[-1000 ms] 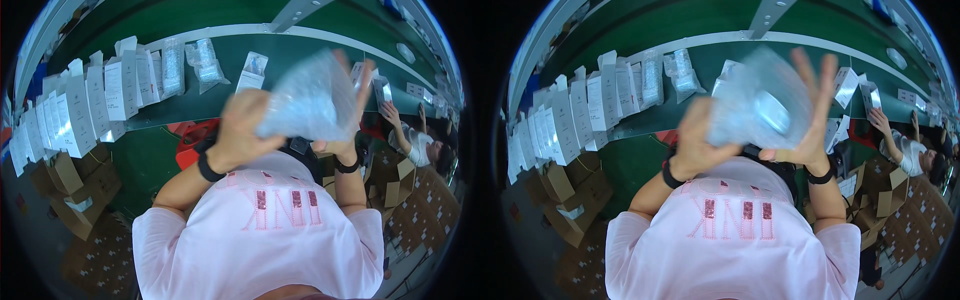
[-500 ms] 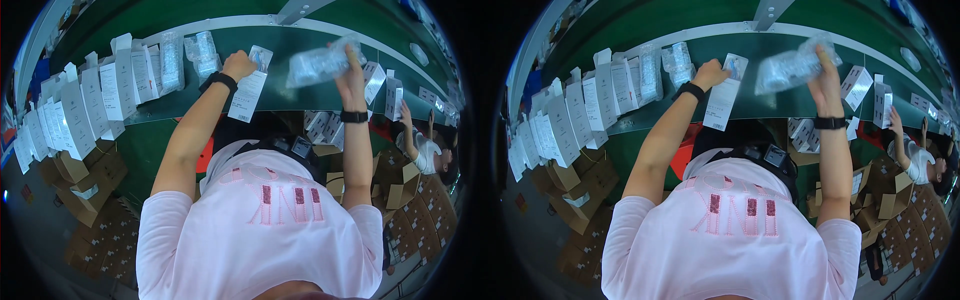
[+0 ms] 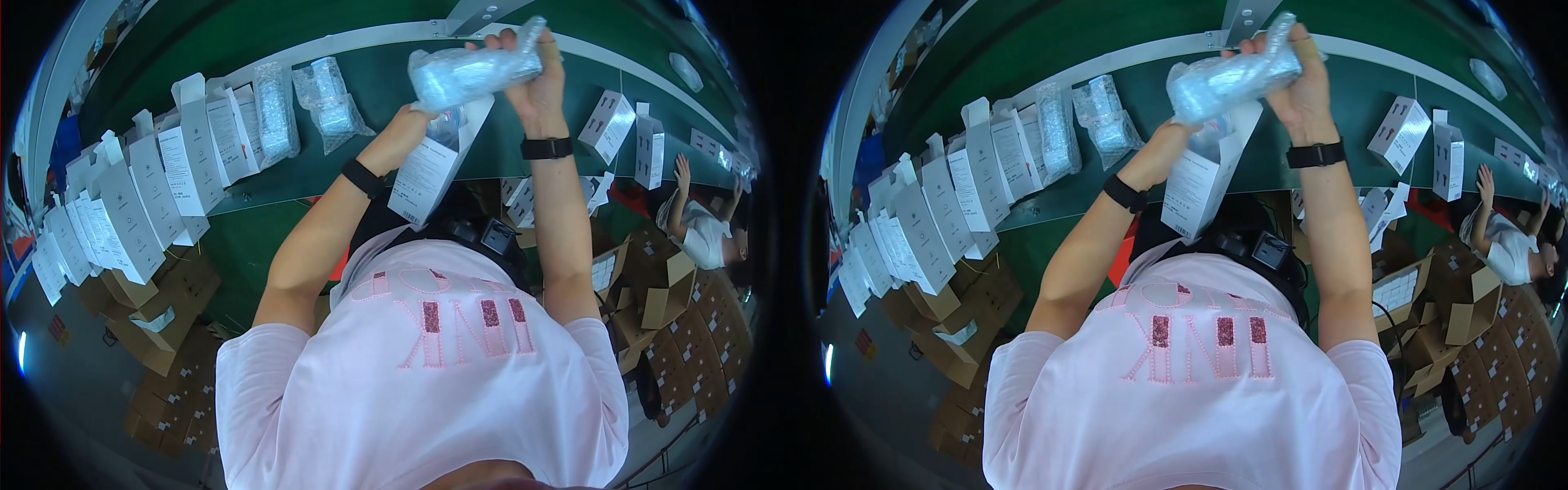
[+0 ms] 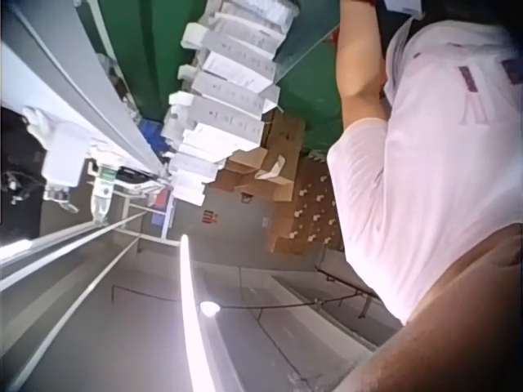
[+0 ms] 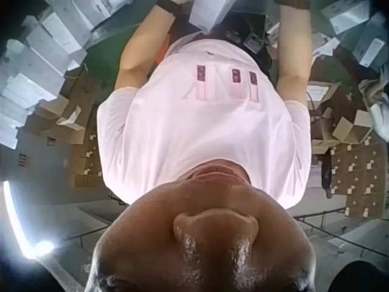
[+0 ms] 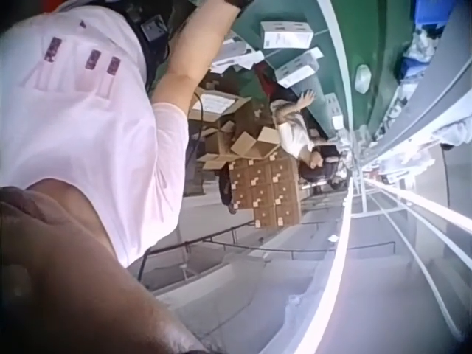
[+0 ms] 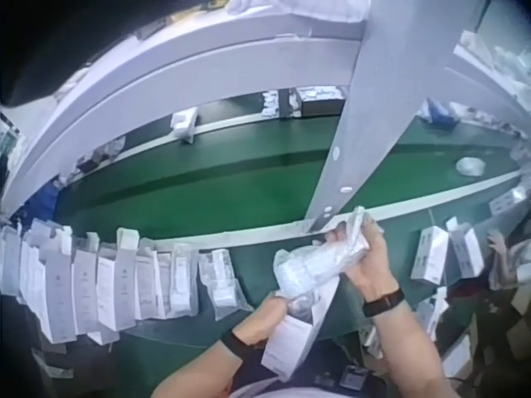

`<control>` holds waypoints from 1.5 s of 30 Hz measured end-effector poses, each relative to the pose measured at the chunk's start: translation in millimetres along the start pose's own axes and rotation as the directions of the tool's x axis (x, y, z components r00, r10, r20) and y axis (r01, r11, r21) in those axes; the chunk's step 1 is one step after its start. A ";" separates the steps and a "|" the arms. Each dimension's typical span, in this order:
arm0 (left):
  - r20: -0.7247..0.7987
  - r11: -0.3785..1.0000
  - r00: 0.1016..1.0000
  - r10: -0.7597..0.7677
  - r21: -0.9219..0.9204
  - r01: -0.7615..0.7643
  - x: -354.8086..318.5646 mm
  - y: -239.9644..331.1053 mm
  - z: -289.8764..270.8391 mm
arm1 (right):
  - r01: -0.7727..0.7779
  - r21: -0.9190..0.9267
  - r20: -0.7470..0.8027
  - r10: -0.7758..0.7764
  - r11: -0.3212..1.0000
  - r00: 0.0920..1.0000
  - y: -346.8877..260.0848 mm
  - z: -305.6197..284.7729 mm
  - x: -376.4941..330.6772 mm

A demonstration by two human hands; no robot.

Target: Packaging electronic devices into individual white boxes along with bubble wrap and manuals.

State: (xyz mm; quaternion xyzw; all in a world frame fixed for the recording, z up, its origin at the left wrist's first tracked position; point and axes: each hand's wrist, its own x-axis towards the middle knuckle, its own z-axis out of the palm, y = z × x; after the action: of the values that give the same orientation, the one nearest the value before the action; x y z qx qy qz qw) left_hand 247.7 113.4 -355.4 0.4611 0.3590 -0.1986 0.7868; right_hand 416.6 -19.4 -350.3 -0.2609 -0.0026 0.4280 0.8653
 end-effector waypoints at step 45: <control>0.179 0.436 0.460 0.870 0.159 -0.886 -7.6 -29.6 -31.3 | 0.030 -0.865 0.023 0.020 -0.501 1.000 49.5 65.9 -76.4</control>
State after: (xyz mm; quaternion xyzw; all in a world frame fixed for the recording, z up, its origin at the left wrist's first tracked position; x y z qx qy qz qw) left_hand 211.6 125.8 -376.9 0.6601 0.0144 0.1825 0.7285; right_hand 316.6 -21.9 -299.2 -0.8737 -0.3858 0.2111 0.2080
